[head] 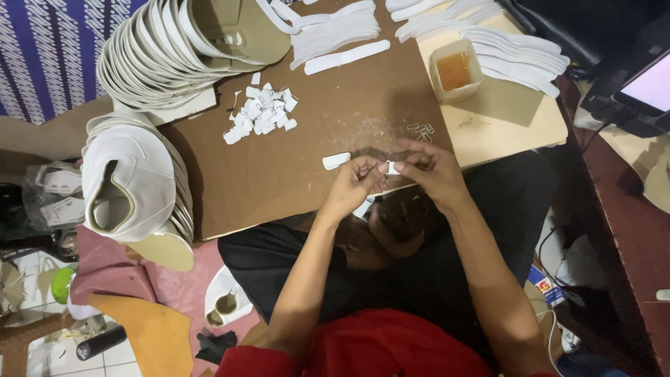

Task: Applying adhesive to small white shoe components and organizing them on a workspace board.

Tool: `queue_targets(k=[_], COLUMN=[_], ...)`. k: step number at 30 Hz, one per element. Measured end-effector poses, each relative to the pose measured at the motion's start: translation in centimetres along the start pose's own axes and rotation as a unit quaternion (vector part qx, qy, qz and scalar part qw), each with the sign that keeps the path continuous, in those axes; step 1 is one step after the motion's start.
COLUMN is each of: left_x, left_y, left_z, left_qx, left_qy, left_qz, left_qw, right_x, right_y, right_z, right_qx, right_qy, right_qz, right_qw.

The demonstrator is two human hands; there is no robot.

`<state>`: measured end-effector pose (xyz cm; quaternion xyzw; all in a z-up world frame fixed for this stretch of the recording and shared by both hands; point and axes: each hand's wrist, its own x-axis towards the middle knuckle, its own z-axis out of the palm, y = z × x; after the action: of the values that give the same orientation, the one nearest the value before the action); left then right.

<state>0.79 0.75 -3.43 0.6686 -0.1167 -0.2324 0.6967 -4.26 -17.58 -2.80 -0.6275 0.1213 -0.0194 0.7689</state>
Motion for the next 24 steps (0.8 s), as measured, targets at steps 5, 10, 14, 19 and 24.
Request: queue_targets(k=[5,10,14,19,24], left_x=[0.4,0.2,-0.3,-0.7,-1.5], left_y=[-0.8,-0.7,-0.7,-2.2,-2.2], left_z=[0.0,-0.3,-0.6,-0.9,-1.3], left_qx=[-0.002,-0.004,-0.019,-0.054,-0.080], left_qy=[-0.002,0.007,0.006,0.025,0.048], left_qz=[0.022,0.034,0.036,0.009,0.000], left_qw=[1.000,0.999,0.999,0.998,0.996], right_x=[0.5,-0.9,-0.8,-1.0,-1.8], right_y=[1.4,-2.5,-2.0,-0.9,-2.8], right_z=[-1.0,-0.3,0.5,0.8,2.2], right_qx=[0.016,0.098,0.001,-0.067,-0.082], right_qy=[0.013,-0.021,-0.046,-0.023,-0.033], right_qz=[0.028,0.084,0.043,0.018,0.032], right_qw=[0.999,0.991,0.998,0.997,0.996])
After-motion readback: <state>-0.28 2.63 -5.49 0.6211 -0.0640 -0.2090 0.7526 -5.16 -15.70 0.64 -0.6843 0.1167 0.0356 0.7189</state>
